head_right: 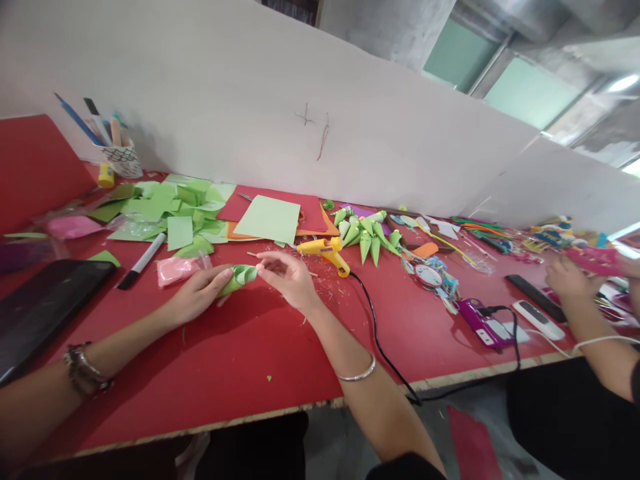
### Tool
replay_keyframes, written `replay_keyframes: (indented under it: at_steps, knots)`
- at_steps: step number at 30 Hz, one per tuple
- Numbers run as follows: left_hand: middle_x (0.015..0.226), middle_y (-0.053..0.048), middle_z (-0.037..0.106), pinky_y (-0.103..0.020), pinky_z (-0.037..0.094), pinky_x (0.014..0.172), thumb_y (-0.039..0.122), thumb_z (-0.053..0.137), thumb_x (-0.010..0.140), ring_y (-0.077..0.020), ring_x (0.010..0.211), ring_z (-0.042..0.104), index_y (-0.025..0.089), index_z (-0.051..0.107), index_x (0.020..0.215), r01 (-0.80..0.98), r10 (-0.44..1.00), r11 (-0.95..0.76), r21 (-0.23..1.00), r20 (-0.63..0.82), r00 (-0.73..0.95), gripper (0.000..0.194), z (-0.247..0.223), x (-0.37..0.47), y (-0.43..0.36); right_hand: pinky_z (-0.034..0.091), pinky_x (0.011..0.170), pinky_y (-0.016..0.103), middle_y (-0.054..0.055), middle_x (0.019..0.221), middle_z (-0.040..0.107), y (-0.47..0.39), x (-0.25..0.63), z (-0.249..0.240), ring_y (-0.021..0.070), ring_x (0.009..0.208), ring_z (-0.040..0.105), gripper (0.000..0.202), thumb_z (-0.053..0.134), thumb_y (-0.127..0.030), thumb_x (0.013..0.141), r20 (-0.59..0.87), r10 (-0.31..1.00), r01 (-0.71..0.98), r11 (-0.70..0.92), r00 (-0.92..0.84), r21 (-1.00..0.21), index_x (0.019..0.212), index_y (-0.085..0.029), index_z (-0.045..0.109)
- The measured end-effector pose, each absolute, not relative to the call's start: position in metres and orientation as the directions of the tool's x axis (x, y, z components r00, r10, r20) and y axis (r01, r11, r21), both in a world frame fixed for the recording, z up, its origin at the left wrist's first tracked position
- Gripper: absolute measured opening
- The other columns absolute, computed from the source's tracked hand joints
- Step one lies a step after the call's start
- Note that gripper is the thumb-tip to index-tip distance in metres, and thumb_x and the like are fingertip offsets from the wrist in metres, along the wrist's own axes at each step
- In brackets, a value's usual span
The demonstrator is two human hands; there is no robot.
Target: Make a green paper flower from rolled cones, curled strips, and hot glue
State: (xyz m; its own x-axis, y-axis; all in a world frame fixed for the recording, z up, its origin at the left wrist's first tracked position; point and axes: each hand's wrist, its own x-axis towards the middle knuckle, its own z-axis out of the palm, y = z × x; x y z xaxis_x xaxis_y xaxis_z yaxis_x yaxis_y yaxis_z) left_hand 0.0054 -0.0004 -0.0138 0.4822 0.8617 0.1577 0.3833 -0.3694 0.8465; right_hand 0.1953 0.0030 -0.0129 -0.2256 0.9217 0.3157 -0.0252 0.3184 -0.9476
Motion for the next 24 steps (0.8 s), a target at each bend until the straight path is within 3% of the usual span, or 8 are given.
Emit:
replay_keyframes:
  at_steps: [6, 14, 24]
  knots:
    - [0.057, 0.003, 0.048, -0.023, 0.036, 0.053, 0.046, 0.025, 0.088, -0.0113, 0.054, 0.044, 0.017, 0.047, 0.066, 0.419, 0.919, -0.307, 0.854, 0.152, 0.364, 0.043, -0.0118, 0.0068, 0.0003, 0.049, 0.082, 0.031, 0.0, 0.09, 0.062, 0.0036, 0.1948, -0.013, 0.0144, 0.087, 0.058, 0.019, 0.062, -0.031, 0.072, 0.352, 0.899, -0.014, 0.361, -0.259, -0.932, 0.09, -0.026, 0.064]
    - [0.048, 0.003, 0.046, -0.021, 0.032, 0.043, 0.05, 0.023, 0.087, -0.0092, 0.043, 0.04, 0.017, 0.046, 0.059, 0.401, 0.93, -0.2, 0.894, 0.044, 0.366, 0.048, -0.0098, 0.0077, -0.0002, 0.05, 0.079, 0.03, 0.001, 0.091, 0.06, 0.0045, 0.1959, -0.0131, 0.0132, 0.086, 0.057, 0.017, 0.061, -0.029, 0.074, 0.403, 0.875, -0.012, 0.415, -0.268, -0.91, 0.091, -0.027, 0.064]
    - [0.049, 0.004, 0.045, -0.02, 0.031, 0.04, 0.052, 0.025, 0.086, -0.0076, 0.04, 0.038, 0.016, 0.047, 0.059, 0.373, 0.927, -0.179, 0.911, 0.03, 0.373, 0.049, -0.0102, 0.0087, -0.0013, 0.048, 0.079, 0.031, 0.002, 0.091, 0.054, 0.0039, 0.1948, -0.0128, 0.0139, 0.089, 0.054, 0.014, 0.06, -0.03, 0.075, 0.43, 0.858, -0.045, 0.436, -0.282, -0.899, 0.088, -0.027, 0.063]
